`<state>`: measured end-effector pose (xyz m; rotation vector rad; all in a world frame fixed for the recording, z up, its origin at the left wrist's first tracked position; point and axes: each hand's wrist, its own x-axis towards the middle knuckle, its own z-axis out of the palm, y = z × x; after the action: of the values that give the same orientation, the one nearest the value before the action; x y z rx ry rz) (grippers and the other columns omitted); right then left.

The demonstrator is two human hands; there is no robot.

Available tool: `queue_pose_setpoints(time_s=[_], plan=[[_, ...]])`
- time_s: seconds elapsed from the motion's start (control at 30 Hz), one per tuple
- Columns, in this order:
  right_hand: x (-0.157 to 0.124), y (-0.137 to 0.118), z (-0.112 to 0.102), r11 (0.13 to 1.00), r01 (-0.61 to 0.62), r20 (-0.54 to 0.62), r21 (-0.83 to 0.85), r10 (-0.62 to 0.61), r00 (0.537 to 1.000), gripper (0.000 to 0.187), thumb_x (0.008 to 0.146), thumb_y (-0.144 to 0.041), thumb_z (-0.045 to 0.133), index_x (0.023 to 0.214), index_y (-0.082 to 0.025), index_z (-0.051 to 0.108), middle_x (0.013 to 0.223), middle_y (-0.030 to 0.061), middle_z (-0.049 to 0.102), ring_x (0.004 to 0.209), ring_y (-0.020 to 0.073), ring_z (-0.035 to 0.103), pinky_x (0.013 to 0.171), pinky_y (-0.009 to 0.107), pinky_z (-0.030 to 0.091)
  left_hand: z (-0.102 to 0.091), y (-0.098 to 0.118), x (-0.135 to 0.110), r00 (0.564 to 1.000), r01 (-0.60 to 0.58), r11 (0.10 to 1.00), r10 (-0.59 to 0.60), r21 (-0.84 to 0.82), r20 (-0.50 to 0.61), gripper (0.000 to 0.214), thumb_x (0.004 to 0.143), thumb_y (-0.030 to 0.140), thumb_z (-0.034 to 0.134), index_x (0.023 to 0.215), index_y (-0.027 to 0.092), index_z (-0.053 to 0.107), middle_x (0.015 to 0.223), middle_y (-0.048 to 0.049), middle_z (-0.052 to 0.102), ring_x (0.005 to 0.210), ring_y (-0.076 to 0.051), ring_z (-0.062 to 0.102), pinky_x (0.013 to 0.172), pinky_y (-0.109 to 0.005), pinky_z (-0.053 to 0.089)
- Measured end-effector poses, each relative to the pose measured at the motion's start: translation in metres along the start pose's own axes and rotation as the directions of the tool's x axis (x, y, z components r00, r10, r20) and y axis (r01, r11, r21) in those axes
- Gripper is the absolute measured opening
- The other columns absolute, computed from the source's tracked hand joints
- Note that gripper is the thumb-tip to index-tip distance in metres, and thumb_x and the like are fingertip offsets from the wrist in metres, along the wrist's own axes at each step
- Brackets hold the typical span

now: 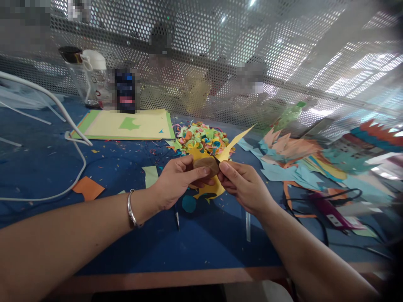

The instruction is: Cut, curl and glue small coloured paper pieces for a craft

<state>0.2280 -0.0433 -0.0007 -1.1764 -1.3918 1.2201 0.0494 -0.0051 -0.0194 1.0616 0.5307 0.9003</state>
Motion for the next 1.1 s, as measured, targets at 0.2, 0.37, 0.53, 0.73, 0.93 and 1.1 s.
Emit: queue_pose_setpoints(time_s=[0.2,0.37,0.53,0.73,0.93,1.1], plan=[[-0.001,-0.003,0.002,1.000,-0.006,-0.030,-0.007,0.006,1.000,0.050,0.083,-0.060,0.068,0.063,-0.019,0.047,0.055,-0.0080,0.031,0.044,0.0038,0.019,0.039,0.022,0.009,0.003,0.001,-0.002,1.000,0.011,1.000,-0.011,-0.029,0.002,0.025,0.073,0.032,0.082,0.084,0.014,0.068,0.077,-0.0035,0.076,0.068,-0.012,0.070,0.062,-0.022,0.050],[-0.001,-0.003,-0.005,0.999,0.003,-0.008,-0.043,-0.003,1.000,0.048,0.088,-0.060,0.061,0.067,-0.019,0.051,0.053,-0.0088,0.025,0.045,0.0051,0.017,0.041,0.022,0.010,0.000,0.006,-0.001,1.000,-0.028,0.997,0.029,0.071,-0.007,0.023,0.075,0.032,0.079,0.085,0.015,0.067,0.075,-0.0033,0.074,0.068,-0.013,0.069,0.060,-0.022,0.049],[0.000,-0.003,-0.008,0.996,0.001,0.054,-0.090,0.004,0.999,0.047,0.090,-0.058,0.059,0.067,-0.018,0.050,0.054,-0.0083,0.026,0.046,0.0049,0.019,0.041,0.022,0.010,-0.003,0.009,-0.001,0.998,-0.052,0.974,0.060,0.222,-0.032,0.025,0.076,0.035,0.077,0.090,0.015,0.069,0.074,-0.0025,0.072,0.066,-0.013,0.069,0.057,-0.023,0.047],[-0.001,-0.003,-0.007,0.988,0.029,0.057,-0.154,-0.021,0.998,0.048,0.091,-0.059,0.057,0.067,-0.018,0.050,0.053,-0.0084,0.027,0.045,0.0051,0.020,0.040,0.022,0.011,-0.005,0.009,-0.001,0.996,-0.091,0.955,0.087,0.281,0.027,0.028,0.075,0.036,0.077,0.091,0.015,0.069,0.077,-0.0025,0.070,0.066,-0.013,0.067,0.060,-0.024,0.051],[-0.003,-0.003,-0.010,0.974,0.055,0.044,-0.219,-0.047,0.998,0.049,0.092,-0.059,0.056,0.065,-0.019,0.050,0.053,-0.0081,0.028,0.045,0.0053,0.019,0.041,0.023,0.013,-0.003,0.011,-0.001,0.995,-0.103,0.945,0.092,0.310,0.049,0.024,0.076,0.034,0.075,0.090,0.016,0.069,0.080,-0.0033,0.070,0.066,-0.012,0.065,0.063,-0.026,0.052],[-0.002,-0.002,-0.011,0.965,0.065,0.054,-0.255,-0.053,0.997,0.048,0.093,-0.059,0.054,0.066,-0.019,0.050,0.054,-0.0076,0.029,0.045,0.0059,0.021,0.041,0.024,0.013,-0.007,0.011,0.000,0.990,-0.138,0.895,0.142,0.424,0.024,0.019,0.076,0.034,0.073,0.080,0.017,0.067,0.074,-0.0017,0.066,0.065,-0.012,0.058,0.060,-0.026,0.049]])
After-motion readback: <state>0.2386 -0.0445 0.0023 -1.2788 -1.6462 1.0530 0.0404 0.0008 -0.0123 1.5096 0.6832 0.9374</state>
